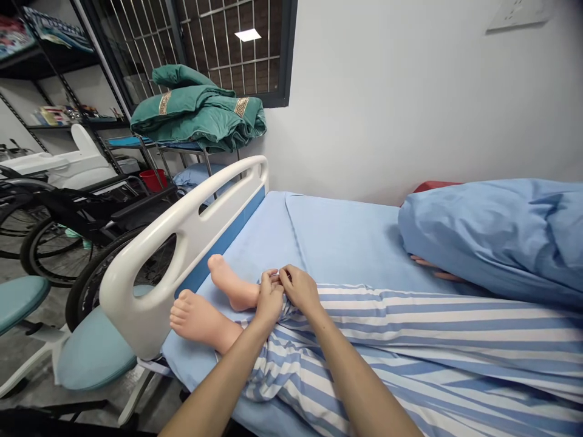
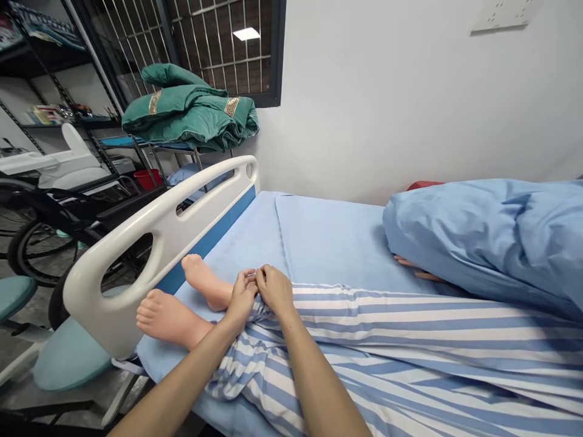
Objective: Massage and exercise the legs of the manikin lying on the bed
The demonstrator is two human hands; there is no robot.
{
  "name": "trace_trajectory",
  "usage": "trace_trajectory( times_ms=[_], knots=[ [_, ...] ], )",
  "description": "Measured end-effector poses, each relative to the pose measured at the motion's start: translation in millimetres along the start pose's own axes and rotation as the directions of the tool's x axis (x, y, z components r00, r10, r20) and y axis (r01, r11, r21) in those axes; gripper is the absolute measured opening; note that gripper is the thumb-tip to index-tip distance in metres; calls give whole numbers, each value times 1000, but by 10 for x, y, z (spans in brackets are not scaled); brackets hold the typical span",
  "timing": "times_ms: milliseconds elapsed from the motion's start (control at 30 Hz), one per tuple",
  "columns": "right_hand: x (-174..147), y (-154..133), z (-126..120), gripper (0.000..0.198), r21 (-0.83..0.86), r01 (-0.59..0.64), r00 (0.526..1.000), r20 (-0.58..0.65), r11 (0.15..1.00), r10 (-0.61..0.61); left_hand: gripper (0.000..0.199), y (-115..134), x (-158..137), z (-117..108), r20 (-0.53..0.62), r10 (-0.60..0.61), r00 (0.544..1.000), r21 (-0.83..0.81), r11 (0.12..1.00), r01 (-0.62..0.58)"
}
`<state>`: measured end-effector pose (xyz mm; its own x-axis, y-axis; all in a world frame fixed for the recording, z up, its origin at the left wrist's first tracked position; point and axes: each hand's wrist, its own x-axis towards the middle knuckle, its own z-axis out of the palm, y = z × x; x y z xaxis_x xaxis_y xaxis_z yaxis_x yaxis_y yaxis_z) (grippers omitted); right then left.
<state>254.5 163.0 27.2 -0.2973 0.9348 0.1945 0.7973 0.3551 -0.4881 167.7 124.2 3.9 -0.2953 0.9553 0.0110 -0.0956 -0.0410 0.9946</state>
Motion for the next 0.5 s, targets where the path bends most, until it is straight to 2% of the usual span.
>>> trace_trajectory(
  times_ms=[67, 133, 233, 400, 500],
  knots=[
    [-2, -4, 5, 32, -7, -3, 1000, -8, 1000, 2, 31, 47, -23, -144, 5, 111, 994, 204, 973, -110],
    [-4, -11, 13, 31, -20, -4, 1000, -13, 1000, 4, 28, 100, -48, -299, 10, 256, 967, 436, 869, -235],
    [-8, -24, 20, 30, -47, -1, 1000, 1, 999, 1, 24, 144, -70, -430, 37, 380, 924, 648, 695, -312],
    [-8, -13, 40, 30, -85, 15, 1000, 8, 996, -14, 24, 67, -61, -320, 242, 423, 873, 801, 420, -426],
    [-1, 16, 66, 30, -73, 27, 1000, -4, 997, -27, 24, 6, -46, -234, 293, 390, 873, 861, 290, -418]
  ],
)
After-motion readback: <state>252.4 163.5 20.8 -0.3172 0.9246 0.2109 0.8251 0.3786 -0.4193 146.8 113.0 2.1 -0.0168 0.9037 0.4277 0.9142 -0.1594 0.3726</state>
